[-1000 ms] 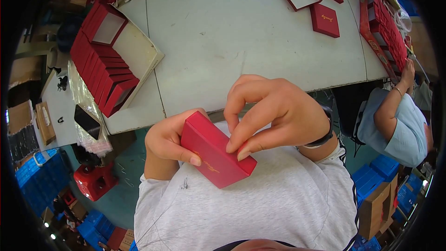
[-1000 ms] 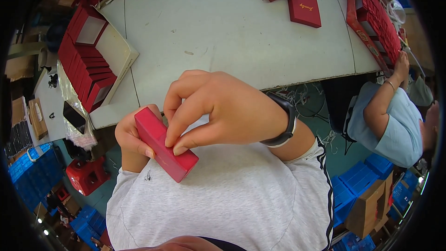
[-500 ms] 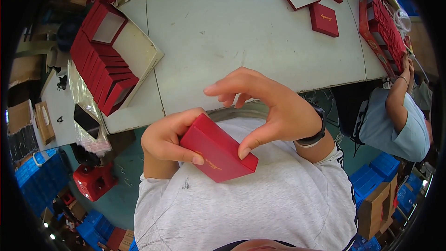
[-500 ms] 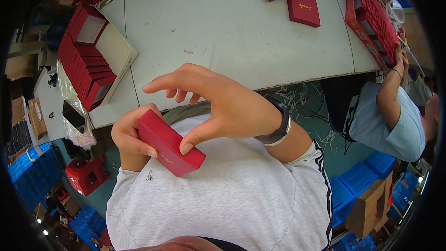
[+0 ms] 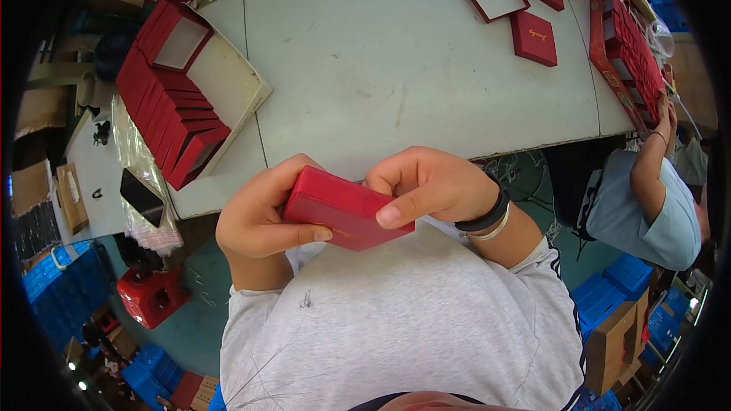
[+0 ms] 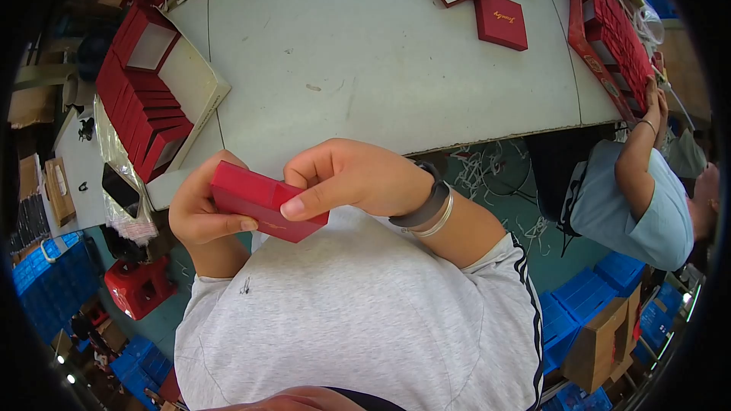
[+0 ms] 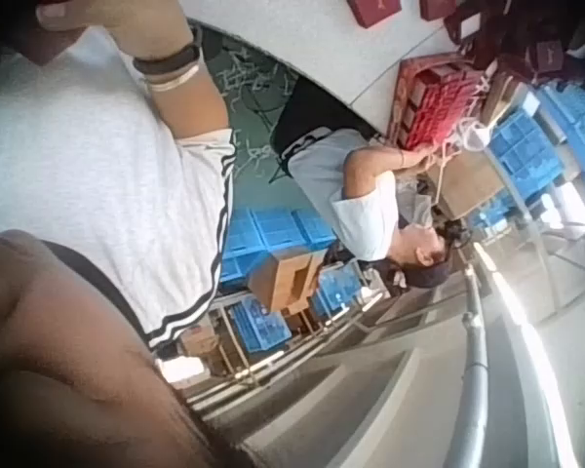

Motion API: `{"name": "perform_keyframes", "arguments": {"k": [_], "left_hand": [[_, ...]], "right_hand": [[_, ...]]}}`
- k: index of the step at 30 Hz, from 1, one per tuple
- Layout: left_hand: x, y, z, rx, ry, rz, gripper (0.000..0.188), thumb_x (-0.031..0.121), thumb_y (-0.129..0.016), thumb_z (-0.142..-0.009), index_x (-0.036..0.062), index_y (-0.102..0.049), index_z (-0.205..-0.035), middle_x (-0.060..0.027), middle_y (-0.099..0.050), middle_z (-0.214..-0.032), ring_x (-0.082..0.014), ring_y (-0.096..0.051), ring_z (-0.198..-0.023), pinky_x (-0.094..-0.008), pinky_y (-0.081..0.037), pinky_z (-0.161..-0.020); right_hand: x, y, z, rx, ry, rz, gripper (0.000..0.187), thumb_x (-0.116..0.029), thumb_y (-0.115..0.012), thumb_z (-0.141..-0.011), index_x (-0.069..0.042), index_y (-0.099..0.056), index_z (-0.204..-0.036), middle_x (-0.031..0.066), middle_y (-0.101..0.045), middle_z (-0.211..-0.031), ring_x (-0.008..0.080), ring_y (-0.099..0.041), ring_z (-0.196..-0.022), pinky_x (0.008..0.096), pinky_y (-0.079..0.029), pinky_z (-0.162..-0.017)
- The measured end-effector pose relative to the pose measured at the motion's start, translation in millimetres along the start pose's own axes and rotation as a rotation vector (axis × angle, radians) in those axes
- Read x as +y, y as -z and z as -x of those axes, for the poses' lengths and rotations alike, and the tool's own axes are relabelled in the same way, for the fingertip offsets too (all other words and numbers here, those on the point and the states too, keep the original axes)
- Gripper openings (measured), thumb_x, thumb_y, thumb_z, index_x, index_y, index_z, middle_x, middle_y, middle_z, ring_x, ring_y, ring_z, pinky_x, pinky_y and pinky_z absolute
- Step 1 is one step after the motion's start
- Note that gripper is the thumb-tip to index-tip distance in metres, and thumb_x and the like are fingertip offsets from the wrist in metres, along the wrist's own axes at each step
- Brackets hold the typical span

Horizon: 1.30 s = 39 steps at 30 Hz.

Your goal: The recorder is inserting red ribbons into small red jewelry boxes at a packaging workstation.

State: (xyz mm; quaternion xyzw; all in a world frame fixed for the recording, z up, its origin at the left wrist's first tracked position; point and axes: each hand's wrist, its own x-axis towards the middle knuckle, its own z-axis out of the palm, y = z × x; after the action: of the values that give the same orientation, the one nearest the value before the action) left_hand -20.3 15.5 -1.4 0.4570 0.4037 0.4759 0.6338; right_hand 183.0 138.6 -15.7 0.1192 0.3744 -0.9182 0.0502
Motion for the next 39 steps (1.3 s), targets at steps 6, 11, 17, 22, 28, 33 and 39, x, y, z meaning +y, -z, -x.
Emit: {"name": "perform_keyframes", "arguments": {"k": [6,11,17,22,28,33,39], "left_hand": [[4,6,1,-0.044,0.042,-0.227,0.031,-0.001,-0.07,-0.072,-0.0004,-0.052,-0.096,-0.0078,-0.061,-0.081,-0.0138,-0.058,-0.072,-0.0262,-0.044,-0.064],[-12,18,10,-0.061,0.006,-0.228,0.031,-0.001,-0.07,-0.072,-0.0005,-0.052,-0.096,-0.0081,-0.062,-0.083,-0.0141,-0.059,-0.074,-0.0269,-0.044,-0.065],[-32,38,25,0.161,-0.137,0.148,0.042,-0.003,-0.073,-0.07,-0.0013,-0.049,-0.105,-0.0075,-0.059,-0.097,-0.0122,-0.056,-0.089,-0.0256,-0.044,-0.076],[-41,45,30,0.358,-0.173,0.218,0.062,-0.003,-0.072,-0.071,-0.001,-0.039,-0.123,-0.0093,-0.057,-0.104,-0.0151,-0.056,-0.097,-0.0272,-0.044,-0.086],[-76,52,25,0.658,-0.436,0.167,0.088,0.015,-0.071,-0.078,0.0068,-0.014,-0.144,-0.0178,-0.026,-0.143,-0.0273,-0.031,-0.131,-0.0414,-0.028,-0.105],[-67,48,9,0.818,-0.659,-0.13,0.087,0.024,-0.063,-0.085,0.0028,-0.002,-0.144,-0.021,-0.008,-0.148,-0.0325,-0.02,-0.136,-0.0459,-0.025,-0.106],[-66,64,9,0.965,-0.546,-0.788,0.078,0.026,-0.058,-0.088,-0.001,-0.008,-0.142,-0.0245,-0.004,-0.148,-0.038,-0.011,-0.138,-0.0496,-0.02,-0.107]], "right_hand": [[-2,1,-10,0.017,-0.072,0.198,0.026,-0.023,-0.063,-0.086,-0.006,-0.055,-0.068,-0.0044,-0.049,-0.063,0.0049,-0.043,-0.06,0.0207,-0.034,-0.056],[-4,-11,-23,0.099,-0.097,0.143,0.03,-0.028,-0.055,-0.092,-0.003,-0.06,-0.075,-0.0039,-0.051,-0.067,0.0047,-0.044,-0.062,0.0221,-0.036,-0.058],[3,-3,-46,0.025,0.06,0.104,0.028,-0.028,-0.049,-0.095,-0.002,-0.058,-0.091,-0.0016,-0.055,-0.083,0.0048,-0.045,-0.076,0.0217,-0.038,-0.068],[8,-5,-75,-0.01,0.019,0.003,0.026,-0.024,-0.047,-0.095,0.0,-0.054,-0.102,0.0026,-0.057,-0.091,0.0097,-0.052,-0.086,0.0255,-0.041,-0.079],[-18,-15,-120,0.326,0.287,-0.407,0.031,-0.026,-0.038,-0.098,-0.003,-0.057,-0.105,0.0052,-0.063,-0.103,0.0163,-0.058,-0.096,0.0331,-0.045,-0.085],[-25,-35,-153,0.42,0.14,-0.523,0.037,-0.026,-0.03,-0.099,-0.001,-0.05,-0.117,0.0107,-0.058,-0.117,0.0217,-0.056,-0.105,0.0371,-0.045,-0.089],[-2,-30,-159,0.338,0.333,-0.555,0.036,-0.027,-0.029,-0.099,-0.004,-0.047,-0.12,0.0095,-0.056,-0.118,0.0213,-0.056,-0.104,0.0363,-0.047,-0.087]]}}
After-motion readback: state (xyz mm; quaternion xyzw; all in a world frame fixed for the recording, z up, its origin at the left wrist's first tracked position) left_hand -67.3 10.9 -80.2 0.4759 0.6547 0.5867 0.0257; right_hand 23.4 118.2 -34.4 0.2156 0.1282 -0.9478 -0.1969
